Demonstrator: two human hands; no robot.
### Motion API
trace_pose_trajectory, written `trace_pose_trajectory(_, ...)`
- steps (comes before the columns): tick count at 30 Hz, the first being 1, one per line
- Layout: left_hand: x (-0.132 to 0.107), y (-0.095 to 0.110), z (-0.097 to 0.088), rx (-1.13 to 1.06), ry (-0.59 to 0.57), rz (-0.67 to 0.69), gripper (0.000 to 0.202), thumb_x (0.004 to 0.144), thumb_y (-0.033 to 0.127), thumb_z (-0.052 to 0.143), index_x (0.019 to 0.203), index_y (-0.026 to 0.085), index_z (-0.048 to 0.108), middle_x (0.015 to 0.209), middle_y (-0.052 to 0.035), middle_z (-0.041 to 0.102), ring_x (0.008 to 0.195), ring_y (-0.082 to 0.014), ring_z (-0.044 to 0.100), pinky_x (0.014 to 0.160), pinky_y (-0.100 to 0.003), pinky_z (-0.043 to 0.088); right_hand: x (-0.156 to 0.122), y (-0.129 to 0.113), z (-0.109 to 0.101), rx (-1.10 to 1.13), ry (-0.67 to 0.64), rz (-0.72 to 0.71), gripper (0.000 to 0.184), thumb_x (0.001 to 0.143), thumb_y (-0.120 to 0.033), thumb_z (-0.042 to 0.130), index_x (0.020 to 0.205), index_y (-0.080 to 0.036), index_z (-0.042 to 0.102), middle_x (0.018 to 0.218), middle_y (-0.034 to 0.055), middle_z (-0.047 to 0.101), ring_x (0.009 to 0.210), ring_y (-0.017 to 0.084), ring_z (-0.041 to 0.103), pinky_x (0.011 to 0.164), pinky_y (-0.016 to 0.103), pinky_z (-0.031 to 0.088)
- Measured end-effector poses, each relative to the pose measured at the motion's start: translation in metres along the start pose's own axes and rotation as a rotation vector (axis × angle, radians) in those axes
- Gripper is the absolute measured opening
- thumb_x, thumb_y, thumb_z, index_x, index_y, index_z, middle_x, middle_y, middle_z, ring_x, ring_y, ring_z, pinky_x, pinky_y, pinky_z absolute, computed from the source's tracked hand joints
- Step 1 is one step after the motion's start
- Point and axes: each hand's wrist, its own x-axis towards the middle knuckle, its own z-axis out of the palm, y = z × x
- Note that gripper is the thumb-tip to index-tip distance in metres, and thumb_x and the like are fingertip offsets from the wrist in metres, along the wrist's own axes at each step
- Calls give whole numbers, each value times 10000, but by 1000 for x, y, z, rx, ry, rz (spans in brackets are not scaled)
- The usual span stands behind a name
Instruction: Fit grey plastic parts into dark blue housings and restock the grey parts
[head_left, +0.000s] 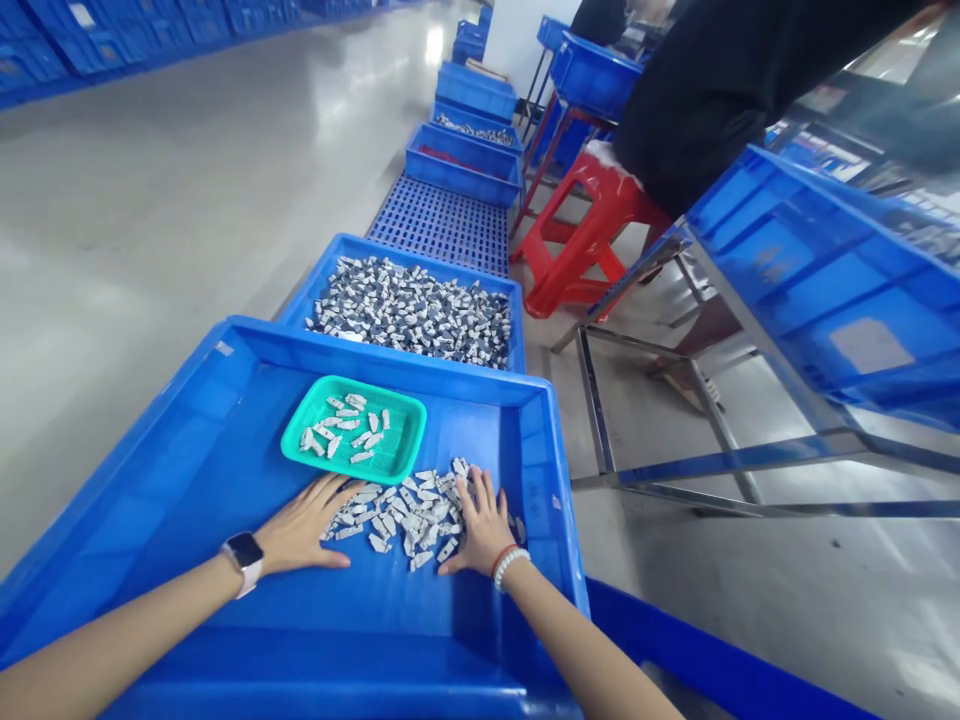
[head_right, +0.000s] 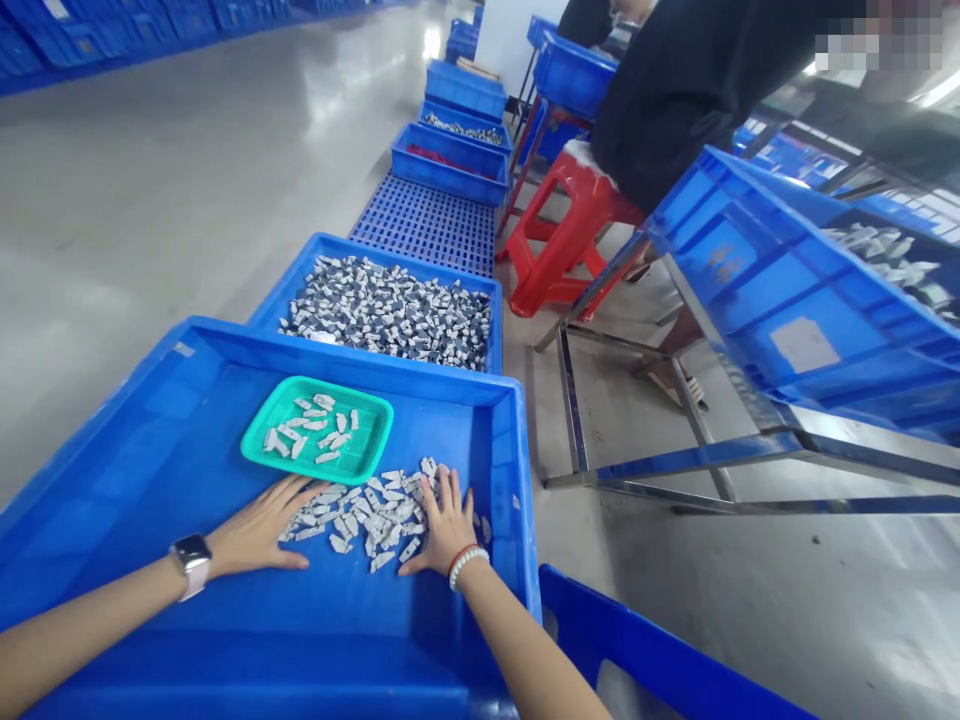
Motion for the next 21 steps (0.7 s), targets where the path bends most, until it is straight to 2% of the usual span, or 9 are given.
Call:
trace_pose_trajectory(4, 27, 6, 20, 39, -74, 126, 1139, 541, 760, 715, 1465, 195, 362, 1550, -180, 254, 1429, -386, 194, 1163, -523, 192, 10, -15, 12, -71, 37, -197, 1381, 396, -726, 787, 1521, -220, 164, 1583, 236, 34, 1440, 457, -16, 1077, 707, 29)
trace_pose_trajectory(7, 39, 18, 29, 59, -109, 222, 1100, 574, 787, 667, 1473, 238, 347, 1580, -152, 177, 1441, -384, 142, 1168, -523, 173, 7, -18, 23, -32, 103, -299, 1177, 500, -795, 688, 1481, -278, 293, 1572, 206, 170, 1437, 437, 95, 1077, 694, 52)
trace_pose_trajectory(9, 42, 24, 31, 71, -118, 256, 1004, 627, 730, 678, 1458, 255, 375, 1567, -125, 238, 1431, -372, 173, 1166, -511, 184, 3, -17, 24, -4, 124, -341, 1031, 579, -804, 630, 1436, -289, 377, 1520, 182, 320, 1405, 404, 216, 1086, 662, 93)
trace_pose_trajectory(12, 43, 29, 32, 101, -131, 275, 763, 651, 576, 739, 1307, 234, 556, 1454, -111, 441, 1381, -376, 258, 1129, -525, 233, 0, -18, 17, -12, 91, -375, 908, 652, -793, 584, 1392, -289, 429, 1424, 153, 460, 1322, 386, 336, 1064, 641, 181)
trace_pose_trajectory(15, 41, 35, 32, 148, -141, 256, 624, 655, 471, 762, 1208, 222, 615, 1380, -110, 504, 1344, -388, 286, 1074, -581, 259, -1, -24, 5, -82, 13, -376, 888, 692, -754, 592, 1390, -232, 426, 1401, 189, 462, 1264, 410, 380, 1021, 617, 282)
trace_pose_trajectory(18, 39, 43, 33, 201, -112, 172, 590, 751, 416, 703, 1285, 215, 553, 1409, -126, 448, 1338, -400, 278, 1036, -617, 281, 0, -32, -1, -103, -36, -344, 854, 717, -646, 661, 1392, -185, 414, 1373, 210, 472, 1164, 398, 475, 962, 557, 391)
trace_pose_trajectory(21, 40, 50, 30, 236, -100, 110, 569, 784, 403, 688, 1293, 205, 530, 1439, -124, 395, 1342, -408, 270, 1013, -612, 328, 1, -43, -3, -78, -57, -273, 755, 732, -466, 706, 1380, -213, 413, 1332, 181, 495, 1062, 370, 557, 820, 484, 501)
